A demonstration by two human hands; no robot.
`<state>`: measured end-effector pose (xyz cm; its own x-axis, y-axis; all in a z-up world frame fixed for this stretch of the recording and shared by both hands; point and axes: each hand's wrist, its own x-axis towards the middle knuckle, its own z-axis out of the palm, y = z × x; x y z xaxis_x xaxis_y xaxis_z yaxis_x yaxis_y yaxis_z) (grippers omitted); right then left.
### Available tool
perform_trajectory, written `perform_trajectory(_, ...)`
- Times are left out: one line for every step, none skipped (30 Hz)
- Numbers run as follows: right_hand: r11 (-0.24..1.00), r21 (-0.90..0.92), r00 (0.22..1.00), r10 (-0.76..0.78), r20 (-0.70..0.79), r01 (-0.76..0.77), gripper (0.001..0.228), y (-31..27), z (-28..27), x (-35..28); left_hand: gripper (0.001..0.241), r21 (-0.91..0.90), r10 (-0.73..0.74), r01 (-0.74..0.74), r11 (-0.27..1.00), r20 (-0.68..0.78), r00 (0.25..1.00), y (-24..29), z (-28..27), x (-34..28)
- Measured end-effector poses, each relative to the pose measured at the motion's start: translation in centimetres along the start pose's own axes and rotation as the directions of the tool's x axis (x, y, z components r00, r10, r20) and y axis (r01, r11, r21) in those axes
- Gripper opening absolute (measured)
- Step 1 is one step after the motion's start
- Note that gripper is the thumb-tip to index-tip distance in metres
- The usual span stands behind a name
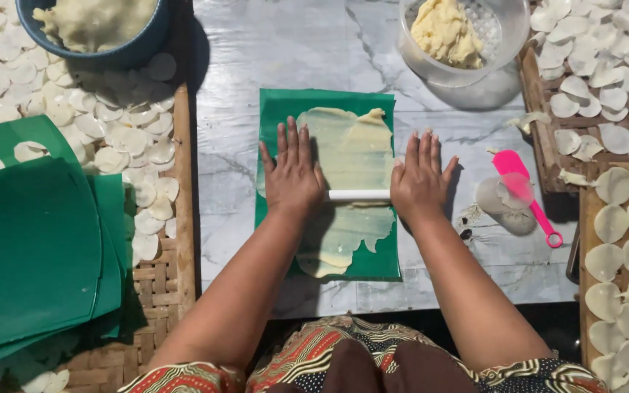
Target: Rolling out dough into thin sheets using a rolling pin on a flat surface to make chips or crackers.
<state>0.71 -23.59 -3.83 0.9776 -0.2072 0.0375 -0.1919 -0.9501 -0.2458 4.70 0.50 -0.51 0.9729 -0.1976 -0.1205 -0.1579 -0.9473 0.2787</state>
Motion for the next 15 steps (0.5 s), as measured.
perform_trajectory(0.999, -0.029, 0.999, -0.028, -0.035, 0.027, 0.066, 0.3, 0.6, -0.3, 0.074, 0.001, 0.023, -0.023, 1.0, -0.015, 1.0, 0.0, 0.1, -0.7)
perform_trajectory(0.997, -0.06, 0.996, -0.057, -0.069, 0.053, 0.067, 0.6, 1.2, -0.7, 0.075, 0.002, 0.045, -0.045, 0.999, -0.03, 0.999, 0.0, 0.2, -1.4)
perform_trajectory(0.997, -0.061, 0.996, -0.058, -0.063, 0.054, 0.067, 0.6, 1.2, -1.3, 0.075, 0.0, 0.041, -0.041, 0.999, -0.025, 0.999, 0.0, 0.4, -1.9)
perform_trajectory(0.992, -0.079, 0.988, -0.109, -0.114, 0.1, 0.065, 0.7, 1.3, -1.9, 0.075, 0.0, 0.055, -0.055, 0.999, -0.046, 0.997, -0.1, 0.7, -2.4)
perform_trajectory(0.984, -0.1, 0.973, -0.16, -0.167, 0.145, 0.064, 0.8, 1.2, -2.4, 0.076, 0.001, 0.071, -0.071, 0.998, -0.07, 0.995, 0.0, 0.9, -2.8)
perform_trajectory(0.984, -0.103, 0.973, -0.161, -0.165, 0.145, 0.064, 0.7, 0.8, -3.0, 0.076, -0.002, 0.069, -0.07, 0.998, -0.069, 0.995, 0.0, 1.1, -3.3)
perform_trajectory(0.983, -0.092, 0.971, -0.175, -0.165, 0.161, 0.065, 0.5, 0.4, -3.5, 0.074, -0.01, 0.085, -0.086, 0.996, -0.099, 0.991, -0.1, 1.2, -3.6)
perform_trajectory(0.981, -0.081, 0.968, -0.188, -0.164, 0.177, 0.066, 0.3, -0.1, -3.9, 0.072, -0.017, 0.1, -0.103, 0.995, -0.129, 0.987, -0.1, 1.2, -4.0)
perform_trajectory(0.98, -0.081, 0.967, -0.191, -0.167, 0.179, 0.066, 0.2, -0.3, -4.3, 0.072, -0.016, 0.099, -0.103, 0.995, -0.133, 0.986, -0.3, 1.6, -4.3)
perform_trajectory(0.982, -0.071, 0.972, -0.185, -0.144, 0.176, 0.068, 0.1, -0.5, -4.8, 0.073, 0.001, 0.113, -0.114, 0.993, -0.146, 0.983, -0.5, 2.0, -4.6)
perform_trajectory(0.983, -0.061, 0.977, -0.179, -0.118, 0.173, 0.07, 0.1, -0.7, -5.6, 0.073, 0.019, 0.126, -0.124, 0.992, -0.155, 0.98, -0.7, 2.5, -5.4)
perform_trajectory(0.983, -0.06, 0.977, -0.18, -0.117, 0.174, 0.07, -0.3, -1.3, -5.6, 0.073, 0.02, 0.124, -0.122, 0.992, -0.155, 0.98, -0.5, 2.2, -5.5)
perform_trajectory(0.992, -0.054, 0.993, -0.115, 0.001, 0.115, 0.07, -0.7, -2.1, -5.4, 0.073, 0.02, 0.105, -0.103, 0.994, -0.11, 0.988, -0.4, 1.8, -5.4)
perform_trajectory(0.997, -0.054, 0.992, -0.048, 0.118, 0.055, 0.069, -1.0, -2.9, -5.2, 0.073, 0.021, 0.085, -0.084, 0.996, -0.066, 0.994, -0.1, 1.4, -5.3)
perform_trajectory(0.997, -0.057, 0.993, -0.048, 0.108, 0.054, 0.069, -0.3, -2.7, -4.2, 0.073, 0.02, 0.091, -0.089, 0.996, -0.075, 0.993, -0.2, 1.0, -4.4)
